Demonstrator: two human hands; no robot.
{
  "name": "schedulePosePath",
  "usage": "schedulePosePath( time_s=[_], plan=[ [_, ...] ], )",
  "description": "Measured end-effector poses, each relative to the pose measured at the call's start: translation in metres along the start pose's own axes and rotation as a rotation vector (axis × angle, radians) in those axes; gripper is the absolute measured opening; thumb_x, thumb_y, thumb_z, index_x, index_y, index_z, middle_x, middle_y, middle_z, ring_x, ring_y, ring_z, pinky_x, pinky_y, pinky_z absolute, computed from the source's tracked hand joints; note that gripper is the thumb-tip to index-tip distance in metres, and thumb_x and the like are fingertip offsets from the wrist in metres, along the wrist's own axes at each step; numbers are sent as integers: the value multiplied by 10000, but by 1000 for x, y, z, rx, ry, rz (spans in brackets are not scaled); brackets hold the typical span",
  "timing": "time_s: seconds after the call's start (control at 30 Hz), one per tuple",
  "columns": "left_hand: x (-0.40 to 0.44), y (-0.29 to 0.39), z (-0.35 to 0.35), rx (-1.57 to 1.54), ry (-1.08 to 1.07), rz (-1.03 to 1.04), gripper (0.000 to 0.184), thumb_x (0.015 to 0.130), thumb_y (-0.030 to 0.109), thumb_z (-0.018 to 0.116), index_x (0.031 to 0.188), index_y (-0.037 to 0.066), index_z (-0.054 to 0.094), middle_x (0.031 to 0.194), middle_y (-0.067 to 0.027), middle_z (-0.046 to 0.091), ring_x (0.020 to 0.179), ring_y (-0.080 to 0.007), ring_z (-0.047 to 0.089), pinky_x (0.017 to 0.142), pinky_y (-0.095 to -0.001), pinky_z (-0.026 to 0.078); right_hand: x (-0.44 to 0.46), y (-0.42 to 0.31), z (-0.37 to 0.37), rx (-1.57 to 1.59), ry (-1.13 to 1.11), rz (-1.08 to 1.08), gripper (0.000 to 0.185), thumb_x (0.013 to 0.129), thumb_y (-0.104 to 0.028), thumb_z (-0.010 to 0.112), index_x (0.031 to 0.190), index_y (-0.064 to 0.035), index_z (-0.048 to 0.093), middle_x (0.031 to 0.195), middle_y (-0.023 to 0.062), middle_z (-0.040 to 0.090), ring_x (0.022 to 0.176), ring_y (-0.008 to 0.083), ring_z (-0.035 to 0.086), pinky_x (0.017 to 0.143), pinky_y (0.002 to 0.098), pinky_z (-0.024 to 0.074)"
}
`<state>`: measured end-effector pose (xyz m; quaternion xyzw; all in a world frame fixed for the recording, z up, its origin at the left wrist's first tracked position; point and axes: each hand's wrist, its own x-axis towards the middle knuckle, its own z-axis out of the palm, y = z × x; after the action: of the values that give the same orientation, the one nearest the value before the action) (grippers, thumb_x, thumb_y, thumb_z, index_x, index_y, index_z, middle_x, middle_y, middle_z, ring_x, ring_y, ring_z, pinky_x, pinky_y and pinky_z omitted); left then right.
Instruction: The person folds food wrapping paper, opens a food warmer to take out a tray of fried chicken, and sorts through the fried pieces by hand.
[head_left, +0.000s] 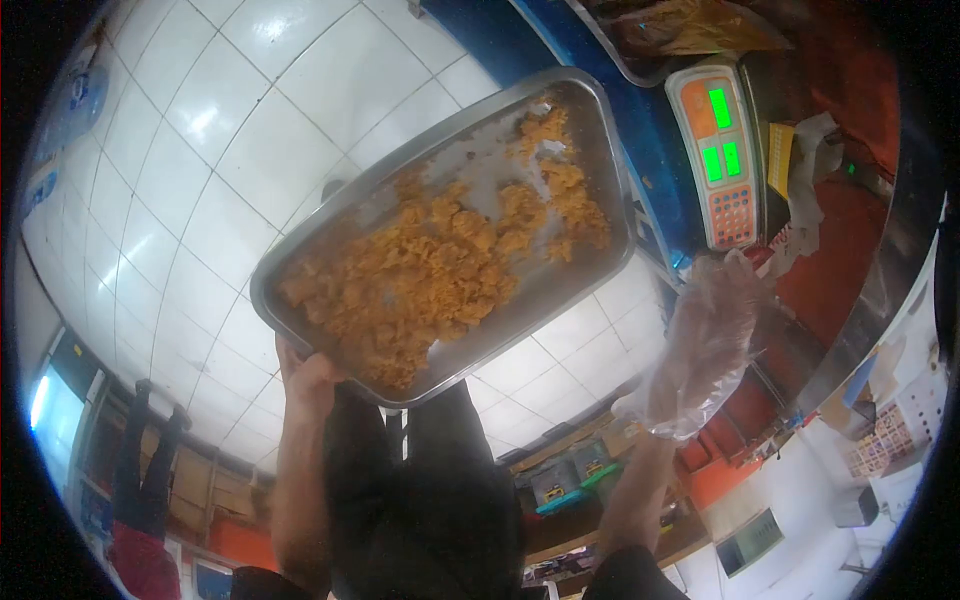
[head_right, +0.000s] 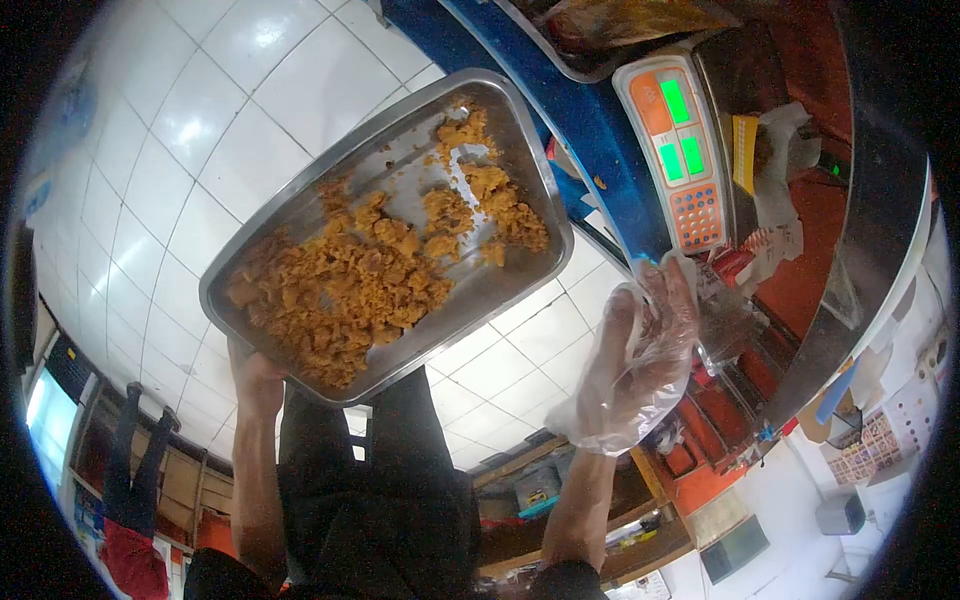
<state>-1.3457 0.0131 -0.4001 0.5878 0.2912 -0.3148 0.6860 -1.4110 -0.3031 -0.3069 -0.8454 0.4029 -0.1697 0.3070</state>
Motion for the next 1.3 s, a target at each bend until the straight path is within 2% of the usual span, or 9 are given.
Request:
schedulePosePath(
  time_s=[0.17,0.57,0.63,0.73,0.83,0.97,1.03,1.17,1.3],
  plan=[
    [2,-1,-1,-22,-48,52,820,548,61,622,1328,-10,381,1137,-86,544,875,-188,601,631,-254,504,-12,-19,16,51,-32,104,404,865,6,606,1258,19,514,1129,155,612,1014,218,594,855,335,485],
    [2,-1,0,-35,29,-48,780,581,-26,560,1338,-10,373,1159,-131,551,941,-221,606,615,-281,525,-36,-31,40,189,-189,126,379,863,-5,618,1233,-16,539,1093,133,628,1001,208,601,837,352,497],
    [1,10,5,-54,-136,-12,756,578,-41,558,1314,-18,391,1130,-144,555,944,-231,602,625,-285,527,-41,-34,44,244,-217,136,375,863,-6,620,1229,-22,543,1087,129,631,999,207,603,834,354,499],
    [1,9,8,-44,-126,-52,734,569,-45,573,1286,-27,415,1095,-146,563,941,-230,602,635,-282,524,-44,-39,51,361,-274,125,369,863,-9,623,1223,-30,550,1078,123,635,995,204,604,830,358,502],
    [1,9,13,-24,-98,-57,732,567,-43,588,1278,-34,413,1052,-140,565,882,-218,611,609,-283,517,-46,-50,61,374,-380,66,363,862,-12,626,1217,-39,556,1069,117,639,992,202,606,825,362,505],
    [1,14,23,-45,-137,2,752,571,-41,596,1294,-32,390,1009,-133,564,806,-203,614,580,-280,508,-49,-67,76,32,-607,-131,332,841,-50,664,1162,-85,588,1030,109,657,966,210,622,774,392,523],
    [-2,15,23,-60,-138,-37,736,581,-45,583,1292,-34,390,1001,-126,555,779,-195,612,562,-272,499,-51,-69,91,55,-685,-400,242,834,-81,680,1072,-107,645,1077,72,657,944,249,631,775,330,507],
    [-2,14,19,-49,-180,-84,723,575,-33,573,1279,-36,411,1023,-126,554,788,-192,616,559,-267,494,-62,-84,112,22,-691,-426,255,824,-116,692,1075,-123,646,1035,75,644,909,254,621,752,354,504],
    [1,9,17,18,-181,-3,753,536,-13,575,1274,-27,425,1073,-107,548,920,-202,594,622,-271,505,-78,-73,122,-38,-832,-498,489,810,-201,663,1279,-163,533,1154,147,538,1027,334,562,856,450,508]
  ],
)
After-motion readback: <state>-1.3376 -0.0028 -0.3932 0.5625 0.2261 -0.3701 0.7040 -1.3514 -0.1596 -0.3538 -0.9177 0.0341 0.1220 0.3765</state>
